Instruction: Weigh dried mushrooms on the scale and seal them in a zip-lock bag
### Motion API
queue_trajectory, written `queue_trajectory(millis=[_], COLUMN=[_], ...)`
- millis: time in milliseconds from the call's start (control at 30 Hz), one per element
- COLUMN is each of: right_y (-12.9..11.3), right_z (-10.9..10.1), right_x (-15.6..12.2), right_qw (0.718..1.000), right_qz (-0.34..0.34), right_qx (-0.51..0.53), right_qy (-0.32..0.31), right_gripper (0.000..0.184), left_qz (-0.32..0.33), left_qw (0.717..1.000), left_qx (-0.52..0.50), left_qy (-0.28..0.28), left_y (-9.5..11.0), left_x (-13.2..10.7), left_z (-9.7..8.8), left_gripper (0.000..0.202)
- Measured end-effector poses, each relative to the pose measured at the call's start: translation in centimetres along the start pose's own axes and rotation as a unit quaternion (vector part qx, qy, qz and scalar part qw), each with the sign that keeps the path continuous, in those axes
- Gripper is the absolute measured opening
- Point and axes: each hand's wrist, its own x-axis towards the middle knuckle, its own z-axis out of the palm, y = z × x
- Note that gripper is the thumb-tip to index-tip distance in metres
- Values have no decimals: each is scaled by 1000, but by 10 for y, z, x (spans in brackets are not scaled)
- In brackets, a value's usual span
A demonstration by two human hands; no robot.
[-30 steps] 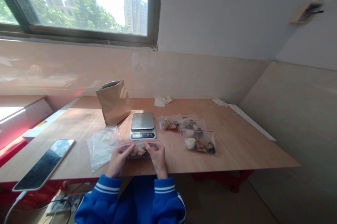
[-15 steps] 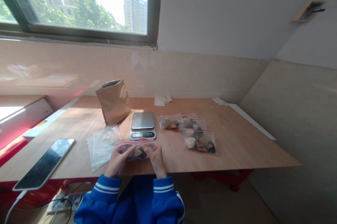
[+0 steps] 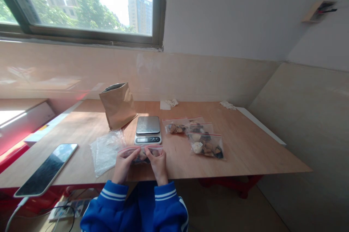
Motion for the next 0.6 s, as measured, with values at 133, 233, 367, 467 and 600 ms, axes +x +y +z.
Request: queue_trajectory(millis=[133, 233, 367, 467, 600], right_y=[-2, -4, -4, -3, -1], right_z=[1, -2, -6, -6, -3], right_x=[-1, -1, 2, 2, 0], right_qw=[1000, 999, 997, 995, 996], right_qz=[16, 28, -1, -24, -40], right_qx=[-6, -16, -41, -67, -55], right_qy=[8, -13, -63, -71, -49], right_gripper=[24, 28, 23, 17, 16], left_qz=[-13, -20, -4, 6, 20], left_qw=[1000, 1000, 1000, 1000, 1000], left_qx=[-2, -5, -3, 1, 12], left_qy=[-4, -12, -20, -20, -18], left_y=[0, -2, -6, -5, -1], left_x=[-1, 0, 1, 1, -1], left_z=[0, -1, -2, -1, 2], left_gripper=[25, 26, 26, 25, 24])
